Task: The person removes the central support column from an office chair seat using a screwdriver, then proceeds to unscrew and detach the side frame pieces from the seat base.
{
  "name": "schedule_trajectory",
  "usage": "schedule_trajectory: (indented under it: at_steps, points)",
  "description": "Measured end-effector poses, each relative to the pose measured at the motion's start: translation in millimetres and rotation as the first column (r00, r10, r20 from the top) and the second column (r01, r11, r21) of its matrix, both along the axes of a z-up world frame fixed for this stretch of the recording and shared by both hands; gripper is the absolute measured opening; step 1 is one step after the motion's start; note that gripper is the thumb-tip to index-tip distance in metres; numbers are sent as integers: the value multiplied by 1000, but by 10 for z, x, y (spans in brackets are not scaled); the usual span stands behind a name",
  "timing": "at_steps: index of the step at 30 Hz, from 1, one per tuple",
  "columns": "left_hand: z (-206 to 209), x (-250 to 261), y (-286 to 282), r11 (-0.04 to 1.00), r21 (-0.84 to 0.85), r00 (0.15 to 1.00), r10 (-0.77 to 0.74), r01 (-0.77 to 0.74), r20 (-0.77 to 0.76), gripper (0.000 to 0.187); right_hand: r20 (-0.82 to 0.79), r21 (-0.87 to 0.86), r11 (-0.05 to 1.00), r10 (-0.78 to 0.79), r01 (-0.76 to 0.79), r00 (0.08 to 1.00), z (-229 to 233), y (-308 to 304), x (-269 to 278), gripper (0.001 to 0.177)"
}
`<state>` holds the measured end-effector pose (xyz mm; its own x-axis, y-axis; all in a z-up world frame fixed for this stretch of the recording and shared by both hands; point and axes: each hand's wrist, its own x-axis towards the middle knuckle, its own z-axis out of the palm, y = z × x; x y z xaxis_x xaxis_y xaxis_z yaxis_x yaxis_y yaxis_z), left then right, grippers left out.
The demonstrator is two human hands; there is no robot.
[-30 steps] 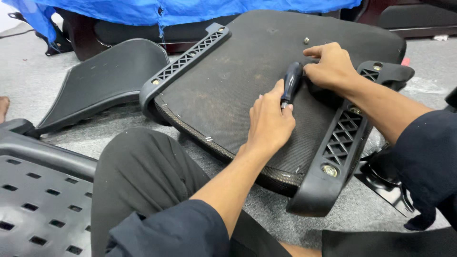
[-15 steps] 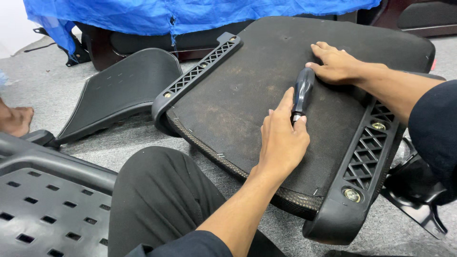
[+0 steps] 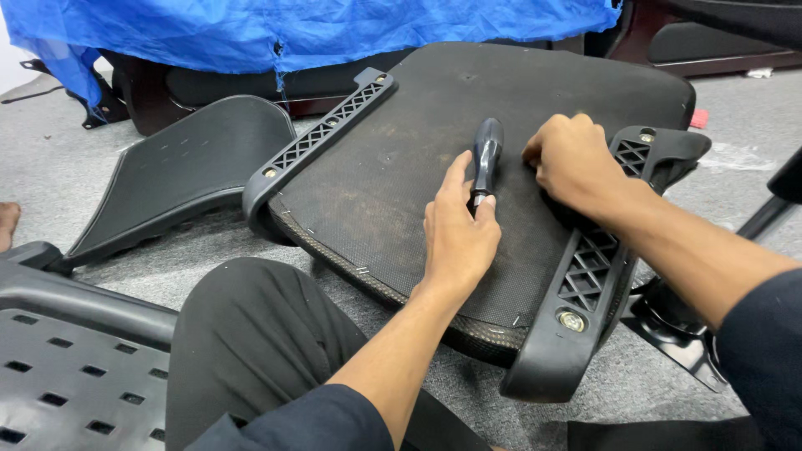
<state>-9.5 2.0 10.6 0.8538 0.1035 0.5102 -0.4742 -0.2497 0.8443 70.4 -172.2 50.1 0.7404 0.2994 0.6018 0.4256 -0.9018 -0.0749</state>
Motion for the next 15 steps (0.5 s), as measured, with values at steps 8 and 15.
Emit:
schedule_trajectory:
  at_steps: [8,15]
  points:
    - [-50,15,3,999,26,999,32,-32,9,60,-682,226,967,68,121,728,492,-29,-1228,19]
    - [-94,45,-4,999,8,998,46,-46,-47,63,-967,183,982,170,53,187,-206,-260,-1856,20]
